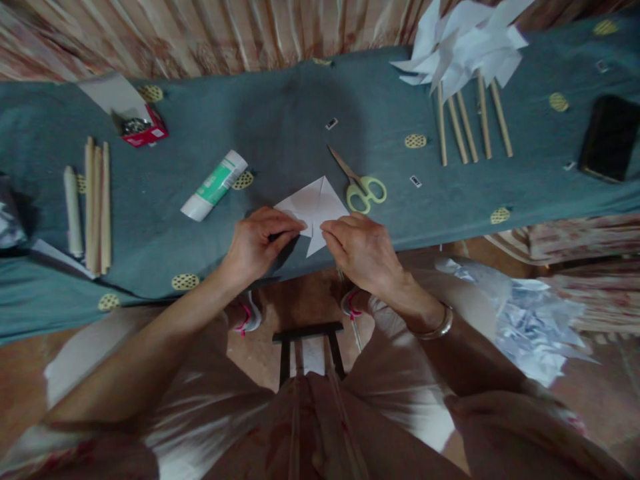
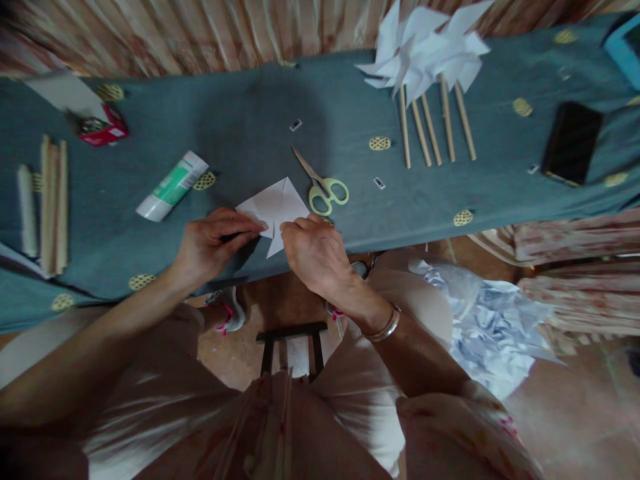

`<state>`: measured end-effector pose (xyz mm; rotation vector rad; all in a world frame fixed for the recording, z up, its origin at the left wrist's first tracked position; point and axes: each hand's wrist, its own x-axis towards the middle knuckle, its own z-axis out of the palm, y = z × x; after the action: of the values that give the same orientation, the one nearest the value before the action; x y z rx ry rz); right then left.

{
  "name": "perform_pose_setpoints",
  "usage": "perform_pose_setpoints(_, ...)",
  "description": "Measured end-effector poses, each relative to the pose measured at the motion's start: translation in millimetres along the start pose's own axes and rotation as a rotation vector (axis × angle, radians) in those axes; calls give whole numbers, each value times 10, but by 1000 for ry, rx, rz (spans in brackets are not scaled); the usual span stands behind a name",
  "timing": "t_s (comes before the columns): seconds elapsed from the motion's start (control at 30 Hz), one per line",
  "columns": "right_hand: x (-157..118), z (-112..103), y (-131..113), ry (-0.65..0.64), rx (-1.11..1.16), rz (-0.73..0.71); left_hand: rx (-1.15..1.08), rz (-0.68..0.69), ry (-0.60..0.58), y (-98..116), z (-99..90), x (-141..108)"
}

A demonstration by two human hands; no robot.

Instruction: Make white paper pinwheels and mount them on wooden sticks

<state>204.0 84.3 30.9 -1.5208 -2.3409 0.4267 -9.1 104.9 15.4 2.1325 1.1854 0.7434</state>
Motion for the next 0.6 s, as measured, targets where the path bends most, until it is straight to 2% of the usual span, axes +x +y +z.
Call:
perform_pose_setpoints(0.13, 3, -44, 28, -31, -36, -40, -38, -3, -3, -21, -5, 22)
perform_pose_setpoints(0.6, 1, -68, 12, -73, -93, -40, -33, 29, -4, -35, 4, 41)
